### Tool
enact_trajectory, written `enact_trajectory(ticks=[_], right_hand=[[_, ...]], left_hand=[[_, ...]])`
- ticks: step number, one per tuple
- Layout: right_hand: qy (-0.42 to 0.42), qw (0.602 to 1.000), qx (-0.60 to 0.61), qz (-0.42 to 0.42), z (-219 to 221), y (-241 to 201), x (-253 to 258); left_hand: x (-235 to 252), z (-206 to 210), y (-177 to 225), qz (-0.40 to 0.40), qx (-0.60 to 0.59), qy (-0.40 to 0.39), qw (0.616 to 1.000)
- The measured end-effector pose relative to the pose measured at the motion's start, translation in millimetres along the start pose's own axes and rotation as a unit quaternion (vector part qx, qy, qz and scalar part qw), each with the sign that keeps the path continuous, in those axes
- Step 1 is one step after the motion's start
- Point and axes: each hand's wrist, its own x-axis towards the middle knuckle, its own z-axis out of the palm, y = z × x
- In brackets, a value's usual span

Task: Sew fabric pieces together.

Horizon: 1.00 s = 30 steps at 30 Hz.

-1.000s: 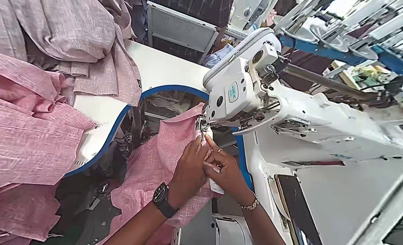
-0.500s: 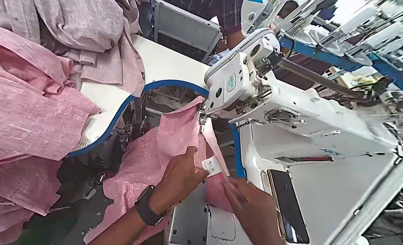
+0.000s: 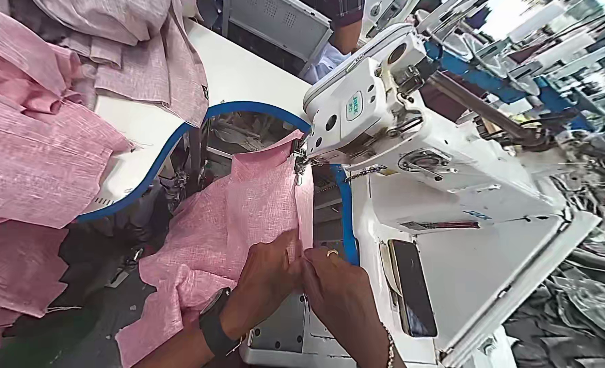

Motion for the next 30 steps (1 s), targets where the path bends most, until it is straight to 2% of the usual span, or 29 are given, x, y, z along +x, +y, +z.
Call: enact_trajectory(ticks=[2, 5, 8, 10, 12, 15, 18, 20, 23, 27, 30], right_hand=[[-0.009, 1.000, 0.026, 0.007, 6, -8, 12], [-0.036, 0.997, 0.067, 0.027, 9, -1, 19], [-0.042, 0.992, 0.069, 0.096, -17, 23, 19], [-0.020, 0.992, 0.032, 0.121, -29, 41, 14], [-0.026, 0.996, 0.010, 0.080, -26, 49, 7], [-0.036, 0.999, -0.015, 0.017, -15, 42, 3], [-0.051, 0.998, 0.038, 0.018, -11, 18, 12], [-0.065, 0.996, 0.058, 0.023, -1, -1, 18], [-0.107, 0.992, 0.059, 0.039, 10, -8, 33], [-0.133, 0.985, 0.075, 0.082, 18, 0, 49], [-0.102, 0.988, 0.061, 0.103, 17, 2, 47]], left_hand=[[4, -3, 2, -0.013, 0.020, -0.003, 1.000], [15, -11, 8, -0.037, 0.013, -0.056, 0.998], [25, -26, 12, -0.112, -0.013, -0.121, 0.986], [28, -36, 8, -0.139, -0.040, -0.130, 0.981], [26, -34, -1, -0.068, -0.034, -0.084, 0.994], [19, -13, -15, 0.093, 0.066, 0.049, 0.992], [17, -3, -27, 0.146, 0.038, 0.073, 0.986], [18, 2, -32, 0.112, -0.031, 0.059, 0.991], [32, 0, -43, -0.004, -0.149, 0.004, 0.989], [54, 6, -56, -0.017, -0.256, 0.006, 0.966], [57, 7, -49, -0.010, -0.196, 0.015, 0.980]])
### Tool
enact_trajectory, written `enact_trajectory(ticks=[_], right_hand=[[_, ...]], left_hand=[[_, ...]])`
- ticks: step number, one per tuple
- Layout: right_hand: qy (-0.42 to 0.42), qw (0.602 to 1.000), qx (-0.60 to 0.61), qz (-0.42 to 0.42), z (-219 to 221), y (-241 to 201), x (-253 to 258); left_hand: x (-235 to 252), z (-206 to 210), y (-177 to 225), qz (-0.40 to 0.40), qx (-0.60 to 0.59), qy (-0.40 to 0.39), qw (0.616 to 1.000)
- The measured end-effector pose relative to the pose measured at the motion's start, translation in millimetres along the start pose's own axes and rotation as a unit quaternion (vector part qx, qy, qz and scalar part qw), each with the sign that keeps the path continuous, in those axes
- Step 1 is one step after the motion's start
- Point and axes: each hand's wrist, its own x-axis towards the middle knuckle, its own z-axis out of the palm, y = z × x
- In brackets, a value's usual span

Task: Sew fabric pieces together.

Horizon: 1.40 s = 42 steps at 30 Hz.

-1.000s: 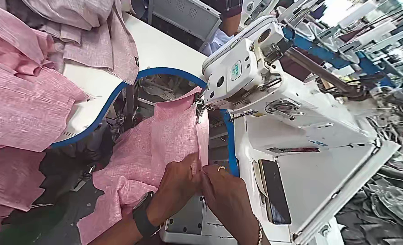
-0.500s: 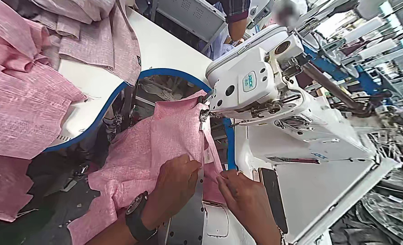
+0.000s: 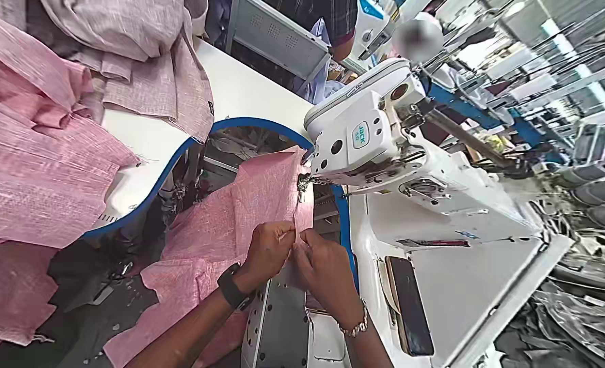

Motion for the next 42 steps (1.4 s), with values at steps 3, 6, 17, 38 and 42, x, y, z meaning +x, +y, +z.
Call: enact_trajectory(ticks=[3, 6, 17, 38, 42], right_hand=[[0.025, 0.998, -0.051, -0.030, 1, -7, -10], [-0.028, 0.997, -0.071, -0.008, 4, -17, -10], [-0.329, 0.933, 0.074, 0.126, 4, 55, -29], [-0.073, 0.970, -0.233, 0.005, -24, -61, -33], [-0.066, 0.966, -0.250, 0.018, -15, -55, -22]], left_hand=[[-16, -2, 6, -0.002, 0.053, -0.020, 0.998], [-11, -6, -7, -0.011, -0.058, -0.037, 0.998], [-59, -66, 8, 0.070, 0.263, -0.010, 0.962], [-47, -4, 13, 0.200, 0.286, 0.083, 0.933], [-43, 7, 3, 0.182, 0.238, 0.110, 0.948]])
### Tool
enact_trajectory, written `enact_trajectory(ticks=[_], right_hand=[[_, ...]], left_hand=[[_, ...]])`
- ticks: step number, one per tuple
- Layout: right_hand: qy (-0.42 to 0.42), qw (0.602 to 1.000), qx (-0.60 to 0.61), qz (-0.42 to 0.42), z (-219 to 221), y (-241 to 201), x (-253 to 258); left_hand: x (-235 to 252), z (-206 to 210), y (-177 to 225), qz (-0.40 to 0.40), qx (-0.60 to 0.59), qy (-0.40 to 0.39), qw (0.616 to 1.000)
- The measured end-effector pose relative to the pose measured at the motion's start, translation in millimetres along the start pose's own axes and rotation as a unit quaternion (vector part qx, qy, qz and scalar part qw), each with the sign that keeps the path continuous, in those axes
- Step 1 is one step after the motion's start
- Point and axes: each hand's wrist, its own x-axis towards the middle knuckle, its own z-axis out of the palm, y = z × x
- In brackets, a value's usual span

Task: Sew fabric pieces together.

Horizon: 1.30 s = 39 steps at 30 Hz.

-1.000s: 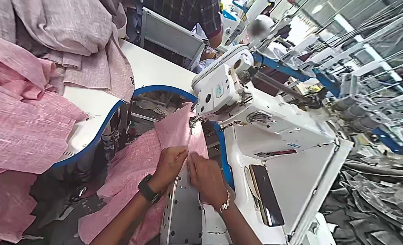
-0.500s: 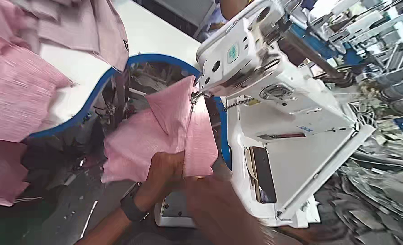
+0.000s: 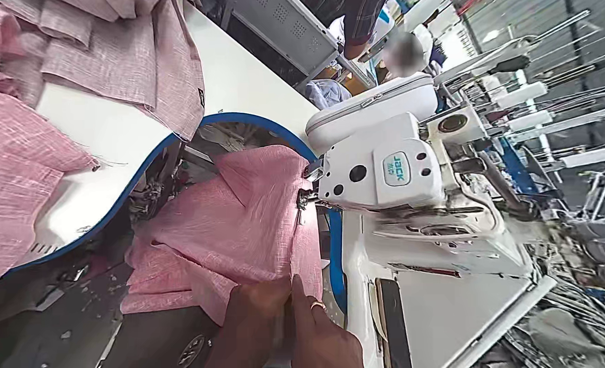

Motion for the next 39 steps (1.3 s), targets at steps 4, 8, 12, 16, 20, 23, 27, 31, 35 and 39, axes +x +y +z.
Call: enact_trajectory(ticks=[4, 8, 12, 16, 20, 23, 27, 31, 35, 39], right_hand=[[0.104, 0.994, -0.013, 0.014, 25, 6, 19], [0.164, 0.979, 0.102, 0.064, 33, 18, -9], [0.114, 0.985, 0.124, 0.039, 13, 16, -19], [0.119, 0.991, 0.066, -0.015, 19, 10, 6], [0.167, 0.984, 0.056, 0.013, 32, 15, 13], [0.207, 0.974, 0.078, 0.042, 43, 19, 12], [0.240, 0.960, 0.130, 0.059, 51, 17, 9], [0.246, 0.950, 0.176, 0.070, 55, 15, 4], [0.243, 0.944, 0.207, 0.081, 55, 15, 2], [0.105, 0.968, 0.215, 0.074, 43, 19, -7]], left_hand=[[14, 17, -6, -0.034, -0.024, 0.034, 0.999], [16, 1, 3, -0.052, -0.015, -0.022, 0.998], [8, 0, 7, -0.038, -0.031, -0.053, 0.997], [23, 11, -8, -0.048, -0.076, -0.044, 0.995], [28, 9, -10, -0.053, -0.114, -0.071, 0.990], [24, 5, -10, -0.051, -0.107, -0.085, 0.989], [26, 3, -6, -0.037, -0.058, -0.102, 0.992], [31, -3, -9, -0.044, -0.090, -0.133, 0.986], [32, -1, -9, -0.049, -0.078, -0.118, 0.989], [29, -7, -3, -0.051, -0.024, -0.128, 0.990]])
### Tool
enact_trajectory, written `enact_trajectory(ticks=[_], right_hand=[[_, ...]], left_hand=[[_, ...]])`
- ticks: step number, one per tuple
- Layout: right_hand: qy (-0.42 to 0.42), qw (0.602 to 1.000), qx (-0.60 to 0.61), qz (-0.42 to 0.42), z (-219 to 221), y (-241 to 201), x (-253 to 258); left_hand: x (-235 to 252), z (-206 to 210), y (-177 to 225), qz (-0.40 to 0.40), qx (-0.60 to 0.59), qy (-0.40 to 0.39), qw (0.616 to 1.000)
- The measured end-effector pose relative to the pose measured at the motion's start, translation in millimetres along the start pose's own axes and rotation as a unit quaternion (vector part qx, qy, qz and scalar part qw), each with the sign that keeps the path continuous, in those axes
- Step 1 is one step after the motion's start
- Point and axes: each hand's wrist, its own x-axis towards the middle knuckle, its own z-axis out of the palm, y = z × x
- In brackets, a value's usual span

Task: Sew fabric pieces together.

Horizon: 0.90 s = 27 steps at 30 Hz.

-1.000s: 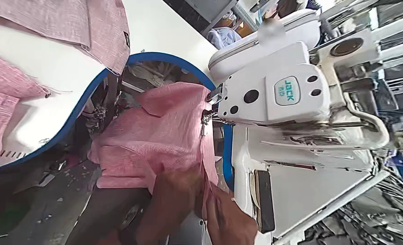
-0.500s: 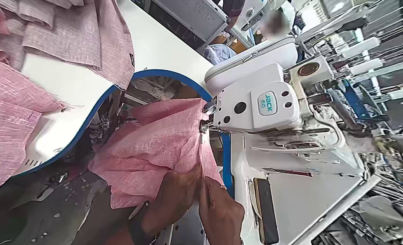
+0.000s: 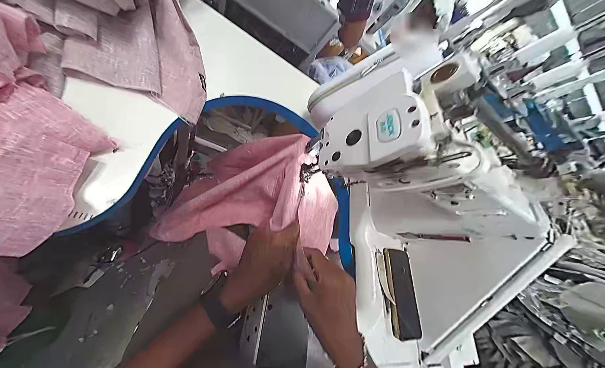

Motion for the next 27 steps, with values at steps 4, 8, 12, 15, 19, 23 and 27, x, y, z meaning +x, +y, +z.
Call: enact_trajectory(ticks=[4, 8, 12, 15, 19, 23, 27], right_hand=[[-0.236, 0.971, 0.019, -0.031, -29, 9, 4], [-0.253, 0.966, 0.026, -0.052, -33, 21, 7], [-0.258, 0.965, 0.026, -0.049, -33, 22, 14], [-0.200, 0.975, 0.025, -0.093, -23, 26, 12], [-0.261, 0.964, 0.011, -0.041, -27, 19, 17], [-0.205, 0.972, 0.038, -0.112, -25, 31, 16], [-0.243, 0.959, 0.024, -0.147, -36, 37, 19]], left_hand=[[1, -5, 4, -0.017, 0.000, -0.017, 1.000], [1, -3, 4, -0.019, -0.013, -0.007, 1.000], [2, -2, 3, -0.023, -0.007, -0.001, 1.000], [4, -3, 3, -0.027, -0.008, -0.001, 1.000], [7, -2, 0, -0.022, -0.006, -0.001, 1.000], [8, 4, 0, -0.009, -0.003, 0.036, 0.999], [8, 7, -1, -0.004, -0.006, 0.051, 0.999]])
